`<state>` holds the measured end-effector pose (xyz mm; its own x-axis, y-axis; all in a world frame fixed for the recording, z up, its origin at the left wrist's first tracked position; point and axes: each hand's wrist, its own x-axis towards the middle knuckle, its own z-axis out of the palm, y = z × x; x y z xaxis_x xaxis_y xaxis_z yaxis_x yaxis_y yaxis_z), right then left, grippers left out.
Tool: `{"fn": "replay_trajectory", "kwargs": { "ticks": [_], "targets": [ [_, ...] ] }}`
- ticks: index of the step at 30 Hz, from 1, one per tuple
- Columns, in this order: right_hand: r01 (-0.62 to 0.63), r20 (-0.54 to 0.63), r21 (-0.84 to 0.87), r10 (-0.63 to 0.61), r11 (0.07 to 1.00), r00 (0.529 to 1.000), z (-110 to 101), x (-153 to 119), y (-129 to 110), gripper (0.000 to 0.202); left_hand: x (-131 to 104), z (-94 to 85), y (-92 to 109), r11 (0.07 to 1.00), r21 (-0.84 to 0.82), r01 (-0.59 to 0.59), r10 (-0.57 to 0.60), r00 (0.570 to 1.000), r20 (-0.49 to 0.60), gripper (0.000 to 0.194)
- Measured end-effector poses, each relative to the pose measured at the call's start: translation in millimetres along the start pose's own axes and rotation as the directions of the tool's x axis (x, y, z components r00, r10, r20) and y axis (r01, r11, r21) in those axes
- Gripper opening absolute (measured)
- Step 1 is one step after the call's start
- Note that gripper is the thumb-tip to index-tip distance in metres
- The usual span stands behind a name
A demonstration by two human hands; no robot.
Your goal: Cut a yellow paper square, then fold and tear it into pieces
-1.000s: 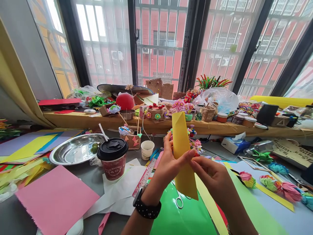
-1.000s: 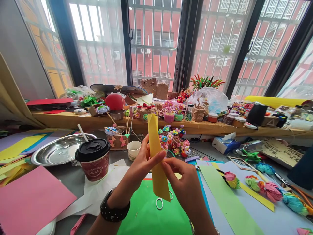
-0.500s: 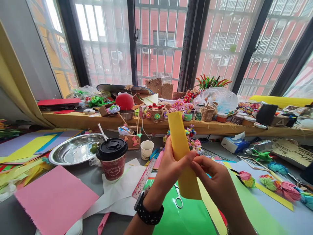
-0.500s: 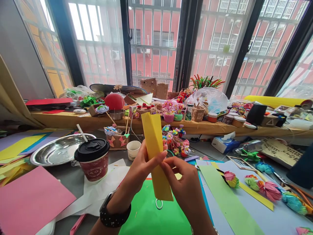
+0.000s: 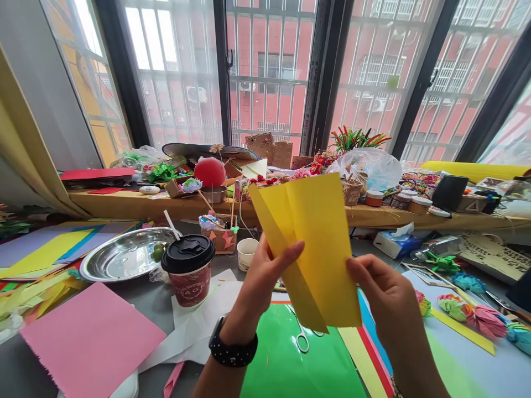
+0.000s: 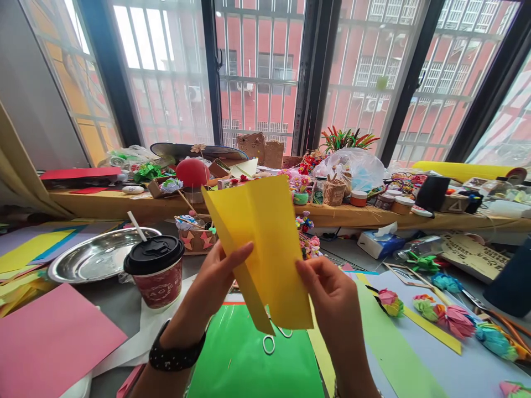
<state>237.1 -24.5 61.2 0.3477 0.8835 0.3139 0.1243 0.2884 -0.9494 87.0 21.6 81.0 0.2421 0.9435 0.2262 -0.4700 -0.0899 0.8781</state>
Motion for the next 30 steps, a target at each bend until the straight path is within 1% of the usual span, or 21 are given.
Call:
{"fn": "replay_trajectory", "kwargs": {
  "ticks": [2, 3, 7, 10, 12, 14, 17, 19, 21, 22, 24, 25, 26, 28, 29, 30],
  "targets": [
    [0.003, -0.075, 0.051, 0.001, 0.999, 0.997, -3.7, 2.8, 2.1, 0.023, -0.4, -5.2, 5.4, 1.0, -0.009, -0.02, 0.019, 0.999, -0.039, 0.042],
    [0.007, -0.084, 0.063, -0.001, 0.998, 0.996, -4.8, 4.1, 3.7, 0.022, -0.6, -7.3, 7.2, 1.0, -0.004, -0.022, 0.022, 0.998, -0.05, 0.04],
    [0.001, -0.035, 0.041, 0.0, 0.999, 0.999, -5.1, 7.4, 10.9, 0.021, -0.2, -12.3, 8.1, 0.997, 0.072, -0.016, 0.019, 0.999, -0.045, 0.037],
    [0.008, -0.057, -0.006, -0.008, 1.0, 0.998, -5.0, 8.8, 15.1, 0.023, -0.3, -13.4, 7.0, 0.991, 0.131, -0.038, 0.049, 0.995, -0.086, 0.036],
    [0.024, -0.084, -0.043, -0.028, 0.999, 0.996, -5.5, 9.9, 16.9, 0.025, -1.7, -13.2, 8.1, 0.988, 0.146, -0.049, 0.068, 0.99, -0.127, 0.035],
    [0.033, -0.093, -0.057, -0.038, 0.998, 0.995, -6.0, 10.9, 17.5, 0.025, -3.6, -12.5, 10.6, 0.988, 0.148, -0.045, 0.066, 0.988, -0.14, 0.035],
    [0.035, -0.081, -0.005, -0.035, 0.999, 0.996, -6.7, 11.0, 15.6, 0.022, -5.0, -10.7, 14.4, 0.992, 0.122, -0.042, 0.058, 0.989, -0.136, 0.037],
    [0.031, -0.006, 0.06, -0.03, 0.998, 1.0, -7.5, 10.0, 13.2, 0.022, -4.4, -9.1, 15.4, 0.997, 0.056, -0.045, 0.052, 0.991, -0.122, 0.038],
    [0.041, 0.128, 0.113, -0.055, 0.993, 0.99, -7.8, 8.4, 11.3, 0.026, -3.4, -7.3, 14.2, 0.999, -0.044, -0.028, 0.025, 0.997, -0.079, 0.04],
    [0.071, 0.204, 0.124, -0.096, 0.99, 0.974, -7.2, 7.3, 10.6, 0.031, -3.0, -6.2, 12.7, 0.995, -0.099, -0.011, 0.007, 0.999, -0.043, 0.04],
    [0.203, 0.323, 0.086, -0.22, 0.975, 0.92, -3.0, 4.6, 10.1, 0.039, -2.9, -3.8, 8.9, 0.977, -0.198, 0.073, -0.056, 0.995, 0.086, 0.042],
    [0.288, 0.36, 0.033, -0.28, 0.957, 0.89, 0.5, 2.9, 10.1, 0.043, -3.2, -2.4, 6.9, 0.964, -0.231, 0.132, -0.093, 0.981, 0.171, 0.046],
    [0.366, 0.388, -0.05, -0.319, 0.929, 0.865, 4.9, 1.1, 10.3, 0.046, -3.7, -0.9, 5.2, 0.949, -0.253, 0.188, -0.122, 0.959, 0.255, 0.05],
    [0.438, 0.385, -0.252, -0.325, 0.863, 0.864, 14.3, -2.5, 11.1, 0.05, -5.0, 2.0, 3.7, 0.918, -0.284, 0.275, -0.153, 0.91, 0.385, 0.059],
    [0.465, 0.384, -0.321, -0.335, 0.825, 0.86, 18.5, -3.9, 11.5, 0.052, -5.5, 3.3, 4.2, 0.907, -0.303, 0.293, -0.154, 0.899, 0.41, 0.06],
    [0.47, 0.388, -0.363, -0.328, 0.805, 0.861, 21.8, -4.8, 12.0, 0.053, -5.8, 4.2, 5.3, 0.901, -0.321, 0.292, -0.15, 0.904, 0.401, 0.06]
  ]
}}
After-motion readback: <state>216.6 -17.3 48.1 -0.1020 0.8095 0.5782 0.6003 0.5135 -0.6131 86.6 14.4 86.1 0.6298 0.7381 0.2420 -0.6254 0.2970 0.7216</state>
